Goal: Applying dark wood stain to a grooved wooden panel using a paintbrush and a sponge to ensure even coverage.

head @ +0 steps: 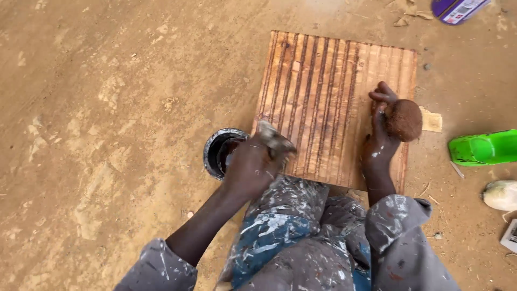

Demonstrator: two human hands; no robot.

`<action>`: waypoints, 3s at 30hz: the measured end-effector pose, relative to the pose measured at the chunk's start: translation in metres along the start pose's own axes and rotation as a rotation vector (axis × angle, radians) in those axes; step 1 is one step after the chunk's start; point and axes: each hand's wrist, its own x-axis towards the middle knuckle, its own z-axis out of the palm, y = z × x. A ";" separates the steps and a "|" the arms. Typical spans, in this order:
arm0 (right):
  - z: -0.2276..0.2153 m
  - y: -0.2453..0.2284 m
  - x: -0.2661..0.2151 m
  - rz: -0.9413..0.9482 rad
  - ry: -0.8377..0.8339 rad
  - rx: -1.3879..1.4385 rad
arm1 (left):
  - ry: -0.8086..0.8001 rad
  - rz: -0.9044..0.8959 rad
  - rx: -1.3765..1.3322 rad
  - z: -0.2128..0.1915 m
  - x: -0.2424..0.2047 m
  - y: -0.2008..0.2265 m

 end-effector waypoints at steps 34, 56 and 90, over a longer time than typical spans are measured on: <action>-0.012 -0.026 -0.154 0.715 -0.912 0.334 | 0.664 -0.543 -1.085 -0.049 -0.064 -0.277; -0.041 -0.021 -0.195 0.487 0.587 0.723 | -0.005 0.694 0.246 0.075 0.049 -0.005; -0.035 -0.036 -0.199 0.518 0.633 0.792 | -0.215 0.275 -0.090 0.061 0.029 -0.022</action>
